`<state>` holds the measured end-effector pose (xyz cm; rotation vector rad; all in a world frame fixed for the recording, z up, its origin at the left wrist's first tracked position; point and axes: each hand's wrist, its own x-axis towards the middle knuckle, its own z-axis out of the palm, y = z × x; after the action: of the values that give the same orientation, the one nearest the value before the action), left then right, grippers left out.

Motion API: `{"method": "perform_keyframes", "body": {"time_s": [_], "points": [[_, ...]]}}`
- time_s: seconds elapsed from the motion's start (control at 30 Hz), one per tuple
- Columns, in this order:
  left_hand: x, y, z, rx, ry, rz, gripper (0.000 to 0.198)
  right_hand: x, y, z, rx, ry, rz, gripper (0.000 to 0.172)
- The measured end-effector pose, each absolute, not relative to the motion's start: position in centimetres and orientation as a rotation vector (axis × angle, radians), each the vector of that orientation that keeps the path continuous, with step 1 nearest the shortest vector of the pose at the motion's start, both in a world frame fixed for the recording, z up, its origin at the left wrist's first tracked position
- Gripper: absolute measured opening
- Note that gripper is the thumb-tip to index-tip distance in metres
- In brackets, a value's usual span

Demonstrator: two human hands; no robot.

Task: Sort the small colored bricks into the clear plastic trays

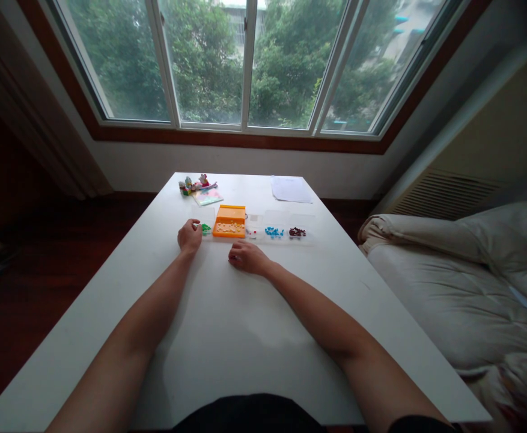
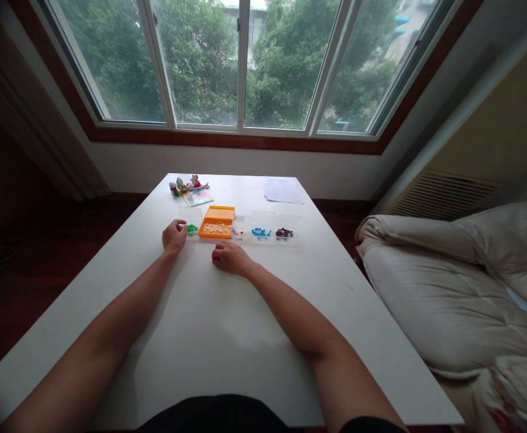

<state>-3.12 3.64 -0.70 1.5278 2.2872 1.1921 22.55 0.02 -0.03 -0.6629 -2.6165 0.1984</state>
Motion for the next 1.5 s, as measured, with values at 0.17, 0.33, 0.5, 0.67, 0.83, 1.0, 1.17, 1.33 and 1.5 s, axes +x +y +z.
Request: {"method": "perform_keyframes", "body": {"time_s": [0.17,0.33,0.5,0.67,0.83,1.0,1.17,1.33,1.5], "points": [[-2.7,3.5,-0.6,1.572,2.25,1.183,0.028,22.8,0.5,-0.4,-0.663,-2.591,0.173,0.006],[-2.0,3.5,-0.5,1.734,2.143,1.123,0.028,25.0,2.7,-0.8,-0.811,-2.371,0.12,0.005],[-0.4,3.1,-0.4,2.004,1.924,0.986,0.027,30.0,5.6,-0.5,-1.249,-1.941,-0.067,0.011],[1.9,1.7,-0.3,2.242,1.731,0.849,0.025,34.7,7.2,-0.4,-1.618,-1.513,-0.185,0.013],[4.6,0.0,0.0,2.415,1.458,0.653,0.025,36.5,7.5,-0.7,-1.808,-1.32,-0.206,0.012],[6.8,-1.5,0.5,2.502,1.382,0.576,0.024,35.8,7.5,-0.7,-1.782,-1.292,-0.246,0.015],[7.6,-2.3,1.1,2.539,1.423,0.468,0.022,34.6,7.2,-0.5,-1.714,-1.392,-0.24,0.015],[7.9,-2.5,1.3,2.573,1.394,0.444,0.019,33.7,6.6,-0.1,-1.614,-1.479,-0.184,0.017],[8.0,-2.5,1.1,2.611,1.318,0.416,0.02,32.6,5.8,0.2,-1.417,-1.647,-0.096,0.019]]}}
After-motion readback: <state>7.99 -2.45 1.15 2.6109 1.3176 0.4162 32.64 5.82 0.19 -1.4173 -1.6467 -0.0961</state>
